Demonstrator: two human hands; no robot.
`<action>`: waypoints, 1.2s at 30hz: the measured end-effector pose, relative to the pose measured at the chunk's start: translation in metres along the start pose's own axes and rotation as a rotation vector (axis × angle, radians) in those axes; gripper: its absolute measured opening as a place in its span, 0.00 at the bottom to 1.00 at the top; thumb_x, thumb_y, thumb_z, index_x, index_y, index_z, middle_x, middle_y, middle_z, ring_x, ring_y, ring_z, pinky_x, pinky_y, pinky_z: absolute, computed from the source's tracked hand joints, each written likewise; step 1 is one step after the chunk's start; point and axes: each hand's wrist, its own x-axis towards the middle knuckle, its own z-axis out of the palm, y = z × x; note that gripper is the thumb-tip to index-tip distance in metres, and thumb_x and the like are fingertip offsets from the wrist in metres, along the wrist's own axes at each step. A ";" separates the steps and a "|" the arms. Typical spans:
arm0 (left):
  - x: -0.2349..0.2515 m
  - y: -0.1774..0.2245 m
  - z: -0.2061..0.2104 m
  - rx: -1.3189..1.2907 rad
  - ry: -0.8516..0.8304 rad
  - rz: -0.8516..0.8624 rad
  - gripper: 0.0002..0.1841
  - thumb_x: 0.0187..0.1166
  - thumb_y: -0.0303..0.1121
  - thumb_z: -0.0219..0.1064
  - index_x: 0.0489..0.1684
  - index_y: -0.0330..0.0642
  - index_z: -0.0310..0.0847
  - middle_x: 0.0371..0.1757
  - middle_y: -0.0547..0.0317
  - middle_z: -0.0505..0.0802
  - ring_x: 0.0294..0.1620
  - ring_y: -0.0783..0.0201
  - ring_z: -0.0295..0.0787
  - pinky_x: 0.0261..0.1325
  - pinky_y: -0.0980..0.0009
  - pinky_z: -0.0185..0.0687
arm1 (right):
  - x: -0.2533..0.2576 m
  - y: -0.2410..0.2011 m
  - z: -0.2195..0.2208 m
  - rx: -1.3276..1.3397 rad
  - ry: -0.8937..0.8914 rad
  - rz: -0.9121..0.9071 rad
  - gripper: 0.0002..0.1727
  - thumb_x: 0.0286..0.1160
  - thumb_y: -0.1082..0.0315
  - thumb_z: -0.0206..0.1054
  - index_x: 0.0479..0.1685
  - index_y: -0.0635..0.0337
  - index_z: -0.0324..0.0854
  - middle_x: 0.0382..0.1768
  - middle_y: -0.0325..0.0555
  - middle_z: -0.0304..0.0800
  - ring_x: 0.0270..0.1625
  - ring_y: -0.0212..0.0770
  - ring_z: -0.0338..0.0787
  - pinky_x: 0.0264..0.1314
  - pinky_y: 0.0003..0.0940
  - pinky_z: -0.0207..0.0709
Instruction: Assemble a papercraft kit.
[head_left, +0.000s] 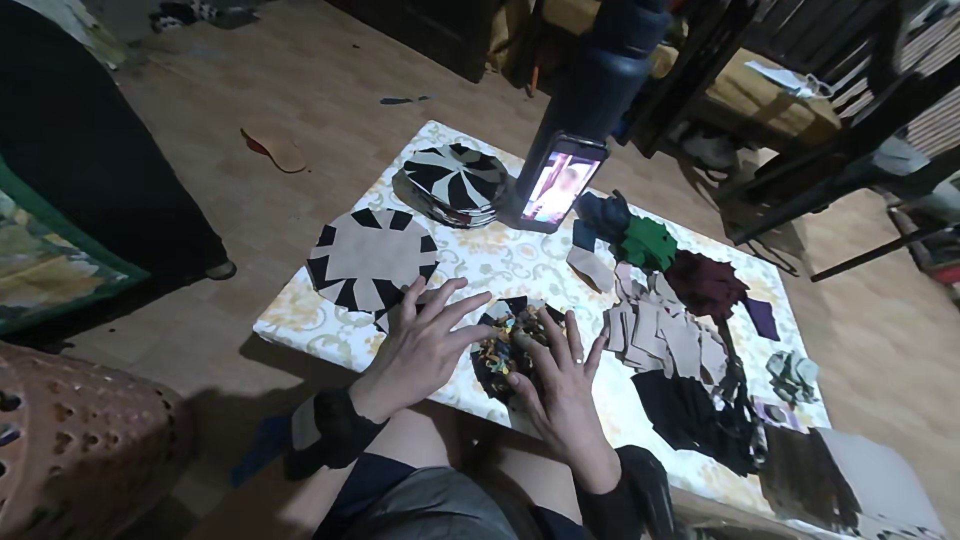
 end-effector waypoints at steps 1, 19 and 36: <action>0.000 0.000 0.000 -0.013 -0.030 0.029 0.19 0.90 0.41 0.50 0.66 0.64 0.88 0.82 0.70 0.80 0.91 0.50 0.60 0.84 0.25 0.39 | -0.001 0.000 0.000 -0.006 -0.008 0.002 0.32 0.86 0.33 0.47 0.63 0.42 0.87 0.85 0.45 0.72 0.92 0.67 0.56 0.80 0.89 0.30; 0.005 0.007 -0.002 0.010 -0.204 0.137 0.27 0.90 0.56 0.46 0.82 0.63 0.76 0.83 0.76 0.79 0.91 0.53 0.62 0.82 0.21 0.35 | -0.011 0.013 -0.010 -0.040 0.116 0.074 0.34 0.87 0.34 0.42 0.60 0.46 0.88 0.85 0.49 0.72 0.91 0.69 0.56 0.81 0.87 0.32; 0.014 0.016 -0.002 0.064 -0.279 0.068 0.37 0.87 0.67 0.39 0.88 0.59 0.67 0.92 0.60 0.66 0.94 0.45 0.52 0.82 0.19 0.33 | -0.023 0.014 -0.008 -0.055 0.001 0.047 0.36 0.83 0.28 0.42 0.74 0.34 0.83 0.86 0.46 0.70 0.91 0.69 0.55 0.80 0.90 0.32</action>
